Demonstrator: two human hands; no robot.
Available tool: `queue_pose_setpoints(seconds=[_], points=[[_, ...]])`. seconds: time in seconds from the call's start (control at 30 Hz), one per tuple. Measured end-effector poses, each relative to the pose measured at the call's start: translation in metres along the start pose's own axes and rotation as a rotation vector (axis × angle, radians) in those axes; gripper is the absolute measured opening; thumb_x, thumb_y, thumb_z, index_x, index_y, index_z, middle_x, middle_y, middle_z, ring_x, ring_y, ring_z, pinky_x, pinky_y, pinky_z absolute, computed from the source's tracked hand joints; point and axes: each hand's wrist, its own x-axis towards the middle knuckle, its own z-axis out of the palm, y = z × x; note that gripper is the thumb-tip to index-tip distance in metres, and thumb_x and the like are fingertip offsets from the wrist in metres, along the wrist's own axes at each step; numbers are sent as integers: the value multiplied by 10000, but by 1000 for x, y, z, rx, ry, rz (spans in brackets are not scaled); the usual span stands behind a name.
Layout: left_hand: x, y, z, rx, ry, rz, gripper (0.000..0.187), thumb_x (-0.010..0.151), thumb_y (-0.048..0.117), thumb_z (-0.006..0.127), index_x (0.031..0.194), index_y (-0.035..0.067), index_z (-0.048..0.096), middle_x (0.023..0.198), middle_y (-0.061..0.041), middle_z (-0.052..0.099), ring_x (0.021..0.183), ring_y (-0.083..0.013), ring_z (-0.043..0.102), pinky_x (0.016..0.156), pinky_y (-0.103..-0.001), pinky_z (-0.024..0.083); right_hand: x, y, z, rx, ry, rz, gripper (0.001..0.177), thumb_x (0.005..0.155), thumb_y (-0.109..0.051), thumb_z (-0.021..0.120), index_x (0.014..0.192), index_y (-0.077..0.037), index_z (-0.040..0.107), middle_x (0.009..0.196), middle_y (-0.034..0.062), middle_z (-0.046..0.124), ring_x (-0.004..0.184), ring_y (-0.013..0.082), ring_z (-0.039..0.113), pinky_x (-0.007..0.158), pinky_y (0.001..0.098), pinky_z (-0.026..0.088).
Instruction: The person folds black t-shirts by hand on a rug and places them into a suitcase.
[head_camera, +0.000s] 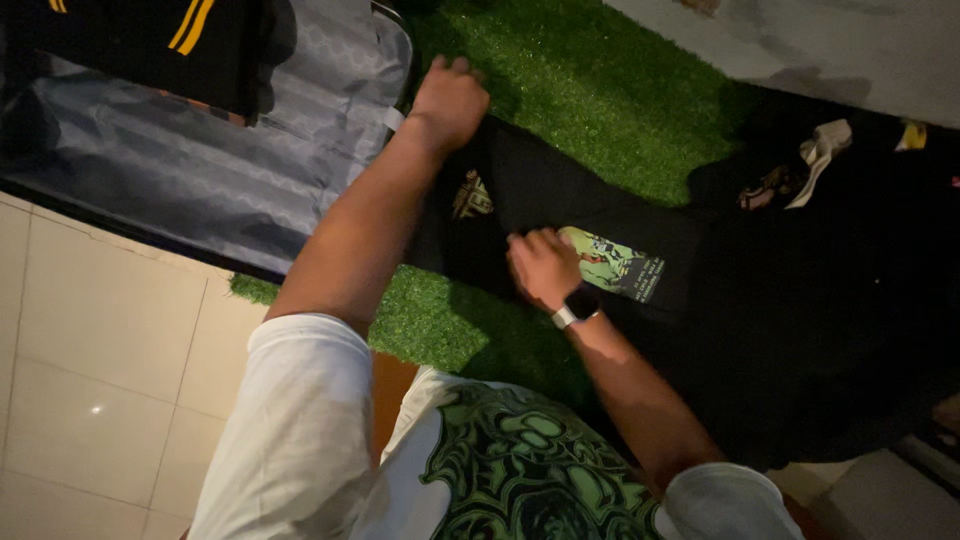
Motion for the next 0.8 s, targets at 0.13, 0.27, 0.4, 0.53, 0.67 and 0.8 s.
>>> queue_pose_setpoints(seconds=[0.13, 0.27, 0.4, 0.53, 0.67, 0.8], points=[[-15, -8, -11, -69, 88, 89, 240, 846, 196, 660, 1037, 133, 790, 1140, -93, 713, 1180, -297, 588, 1019, -513, 433, 36, 38, -15, -11, 133, 197, 156, 998, -189, 656, 1099, -82, 710, 1017, 103, 680, 985, 283, 615, 890, 454, 468], [-23, -11, -30, -104, 158, 115, 268, 730, 225, 709, 968, 137, 794, 1098, -78, 723, 1152, -288, 587, 992, -525, 427, 74, 68, -22, -135, 169, 203, 214, 956, -195, 658, 1124, -82, 726, 1068, 115, 680, 1017, 322, 595, 862, 471, 439], [-24, -7, -50, -83, -127, 100, 246, 732, 261, 726, 910, 114, 811, 1001, -85, 750, 1220, -285, 562, 1057, -473, 407, 91, 76, -21, -157, 106, 173, 182, 911, -214, 665, 1045, -105, 724, 1051, 105, 683, 1013, 334, 592, 844, 502, 425], [-21, -4, -39, -97, -113, 37, 235, 765, 279, 727, 920, 119, 802, 993, -99, 751, 1182, -303, 578, 1080, -522, 371, 90, 87, -16, -82, 39, 245, 119, 972, -185, 626, 1017, -108, 705, 1024, 94, 682, 1012, 317, 608, 878, 500, 433], [-8, 0, -12, -88, -85, -49, 190, 828, 225, 678, 942, 149, 809, 1032, -97, 748, 1187, -312, 585, 1108, -548, 337, 91, 94, -14, -135, 119, 218, 101, 996, -188, 627, 998, -121, 703, 1006, 87, 684, 1014, 318, 617, 895, 516, 431], [0, 11, 1, -71, -11, -127, 219, 905, 217, 613, 989, 157, 806, 1116, -105, 726, 1189, -331, 575, 1081, -557, 353, 93, 92, -13, -159, 50, 250, 118, 985, -195, 630, 1021, -109, 702, 1004, 104, 672, 1000, 337, 609, 859, 517, 432]])
